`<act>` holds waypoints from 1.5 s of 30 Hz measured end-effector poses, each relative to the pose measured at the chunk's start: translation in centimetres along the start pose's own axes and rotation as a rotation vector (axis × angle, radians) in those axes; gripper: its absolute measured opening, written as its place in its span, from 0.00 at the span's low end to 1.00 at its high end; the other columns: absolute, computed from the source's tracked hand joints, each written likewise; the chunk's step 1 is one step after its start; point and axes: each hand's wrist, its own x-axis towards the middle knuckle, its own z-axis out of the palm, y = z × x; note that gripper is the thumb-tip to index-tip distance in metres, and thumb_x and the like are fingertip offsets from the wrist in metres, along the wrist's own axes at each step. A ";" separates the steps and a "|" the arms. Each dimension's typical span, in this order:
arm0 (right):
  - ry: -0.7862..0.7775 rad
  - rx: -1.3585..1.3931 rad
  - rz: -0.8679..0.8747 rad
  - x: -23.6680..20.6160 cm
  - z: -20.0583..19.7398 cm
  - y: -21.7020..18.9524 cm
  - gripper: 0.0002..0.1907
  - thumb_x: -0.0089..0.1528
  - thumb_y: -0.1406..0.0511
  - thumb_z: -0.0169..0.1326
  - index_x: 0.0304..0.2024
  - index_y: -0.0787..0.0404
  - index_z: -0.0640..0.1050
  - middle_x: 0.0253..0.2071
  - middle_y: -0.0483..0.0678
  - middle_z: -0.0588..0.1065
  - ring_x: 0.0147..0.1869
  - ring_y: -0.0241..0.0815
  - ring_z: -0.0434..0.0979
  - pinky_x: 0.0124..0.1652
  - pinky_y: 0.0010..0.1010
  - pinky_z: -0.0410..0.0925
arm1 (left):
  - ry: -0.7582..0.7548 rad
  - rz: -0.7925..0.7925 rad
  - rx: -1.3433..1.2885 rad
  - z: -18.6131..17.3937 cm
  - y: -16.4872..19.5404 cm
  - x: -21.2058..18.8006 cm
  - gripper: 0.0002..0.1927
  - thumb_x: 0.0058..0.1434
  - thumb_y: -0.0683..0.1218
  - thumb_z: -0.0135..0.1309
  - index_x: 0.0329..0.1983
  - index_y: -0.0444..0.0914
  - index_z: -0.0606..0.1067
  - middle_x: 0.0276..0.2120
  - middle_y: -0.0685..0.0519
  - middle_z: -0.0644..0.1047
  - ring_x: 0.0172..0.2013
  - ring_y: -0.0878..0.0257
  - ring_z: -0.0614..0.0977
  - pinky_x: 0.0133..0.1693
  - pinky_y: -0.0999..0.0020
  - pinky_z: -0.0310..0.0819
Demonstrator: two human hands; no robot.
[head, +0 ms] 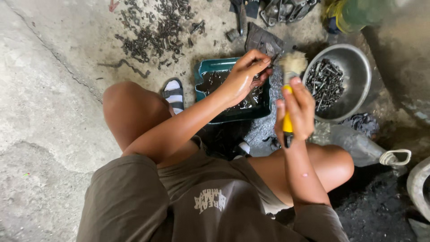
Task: The person sits on the floor and cleans small metal parts by scrubbing them with a brush in a green tray filled with liquid. They repeatedly pick up parts, scrub them, and place them into a metal bowl.
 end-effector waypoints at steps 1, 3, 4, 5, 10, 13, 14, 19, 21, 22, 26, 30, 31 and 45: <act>-0.011 0.022 -0.012 -1.1 1.4 0.8 0.11 0.64 0.82 0.58 0.49 0.73 0.79 0.56 0.64 0.75 0.63 0.61 0.77 0.63 0.45 0.70 | -0.021 0.008 -0.006 -1.0 -0.8 0.2 0.05 0.71 0.43 0.52 0.45 0.37 0.71 0.36 0.51 0.75 0.33 0.68 0.73 0.33 0.76 0.68; 0.010 0.035 -0.042 -0.9 2.9 3.9 0.10 0.64 0.82 0.58 0.48 0.73 0.80 0.55 0.62 0.76 0.62 0.61 0.78 0.63 0.45 0.71 | -0.078 0.023 -0.008 -1.3 -1.1 2.5 0.04 0.72 0.43 0.52 0.44 0.38 0.70 0.36 0.52 0.74 0.33 0.69 0.73 0.32 0.77 0.64; 0.043 0.030 -0.065 -1.0 3.3 5.6 0.10 0.64 0.83 0.58 0.47 0.73 0.80 0.54 0.62 0.77 0.61 0.60 0.79 0.62 0.44 0.72 | -0.074 0.004 -0.023 -1.4 -1.5 3.5 0.04 0.71 0.42 0.52 0.43 0.38 0.70 0.35 0.52 0.74 0.33 0.68 0.73 0.32 0.76 0.64; 0.073 0.030 -0.094 -1.4 3.5 6.6 0.10 0.64 0.83 0.59 0.46 0.72 0.81 0.53 0.61 0.77 0.60 0.59 0.80 0.62 0.43 0.74 | -0.066 -0.008 -0.040 -1.6 -1.9 3.8 0.04 0.71 0.42 0.52 0.43 0.38 0.69 0.35 0.53 0.74 0.33 0.68 0.73 0.31 0.76 0.64; 0.125 0.170 -0.093 -4.3 5.9 3.7 0.09 0.65 0.83 0.57 0.46 0.73 0.80 0.51 0.63 0.77 0.59 0.61 0.80 0.56 0.39 0.76 | -0.025 -0.014 -0.064 -4.1 -1.4 1.1 0.03 0.70 0.43 0.49 0.43 0.39 0.69 0.37 0.54 0.73 0.33 0.69 0.73 0.33 0.75 0.66; 0.108 0.129 -0.136 -4.1 7.0 3.0 0.08 0.63 0.83 0.60 0.45 0.75 0.81 0.49 0.63 0.78 0.57 0.59 0.80 0.56 0.42 0.75 | -0.041 0.006 -0.077 -5.0 -1.0 -0.3 0.03 0.71 0.43 0.48 0.43 0.39 0.68 0.39 0.54 0.72 0.35 0.70 0.73 0.35 0.74 0.69; 0.096 0.073 -0.167 -3.9 7.0 3.4 0.08 0.63 0.83 0.61 0.44 0.76 0.81 0.49 0.62 0.78 0.57 0.58 0.80 0.58 0.45 0.74 | -0.090 0.015 -0.048 -5.2 -0.7 -0.4 0.04 0.72 0.43 0.49 0.42 0.39 0.67 0.37 0.51 0.72 0.33 0.68 0.72 0.34 0.74 0.68; 0.155 -0.014 -0.090 -4.2 7.1 1.5 0.08 0.64 0.83 0.56 0.45 0.76 0.79 0.51 0.64 0.78 0.59 0.61 0.81 0.60 0.46 0.75 | -0.154 0.002 -0.102 -6.3 1.8 -2.7 0.03 0.68 0.43 0.48 0.42 0.38 0.68 0.35 0.49 0.74 0.29 0.67 0.72 0.27 0.77 0.61; 0.095 0.029 -0.157 -5.4 7.8 0.9 0.07 0.63 0.82 0.58 0.44 0.75 0.79 0.50 0.64 0.78 0.59 0.61 0.80 0.60 0.47 0.74 | -0.136 -0.044 -0.126 -7.2 2.4 -3.5 0.04 0.69 0.42 0.48 0.45 0.38 0.69 0.34 0.49 0.73 0.29 0.68 0.71 0.30 0.75 0.65; -0.026 0.069 -0.175 -5.8 7.5 0.8 0.07 0.63 0.80 0.59 0.44 0.75 0.79 0.50 0.62 0.78 0.59 0.62 0.79 0.61 0.48 0.72 | -0.144 -0.031 -0.122 -7.5 2.5 -3.9 0.04 0.71 0.42 0.48 0.45 0.37 0.69 0.35 0.49 0.73 0.30 0.68 0.71 0.31 0.75 0.64; -0.469 0.374 0.591 -4.0 7.0 2.3 0.04 0.68 0.79 0.56 0.45 0.72 0.79 0.48 0.59 0.78 0.49 0.56 0.79 0.50 0.42 0.71 | -0.207 0.006 -0.095 -7.8 2.8 -4.3 0.04 0.73 0.43 0.48 0.44 0.37 0.69 0.37 0.50 0.74 0.30 0.69 0.71 0.29 0.76 0.59; 0.057 0.029 -0.145 -4.8 7.7 -1.7 0.09 0.64 0.83 0.57 0.45 0.73 0.79 0.51 0.62 0.77 0.59 0.60 0.80 0.61 0.45 0.74 | -0.246 -0.002 -0.139 -8.5 2.6 -5.9 0.04 0.74 0.43 0.49 0.46 0.37 0.69 0.34 0.49 0.73 0.29 0.69 0.70 0.28 0.75 0.59; 0.102 0.061 -0.227 -4.5 8.1 -2.6 0.09 0.63 0.83 0.57 0.44 0.73 0.79 0.49 0.61 0.77 0.56 0.59 0.80 0.60 0.45 0.75 | -0.177 -0.015 -0.116 -8.6 2.8 -6.2 0.05 0.74 0.43 0.48 0.47 0.37 0.69 0.36 0.50 0.73 0.31 0.68 0.72 0.30 0.75 0.61; -0.181 0.150 -0.037 -6.4 9.8 -2.0 0.09 0.66 0.76 0.54 0.48 0.71 0.79 0.51 0.60 0.76 0.56 0.59 0.78 0.57 0.44 0.73 | -0.129 -0.043 -0.180 -11.7 4.3 -6.5 0.08 0.75 0.41 0.47 0.54 0.34 0.70 0.34 0.51 0.69 0.28 0.68 0.69 0.30 0.73 0.61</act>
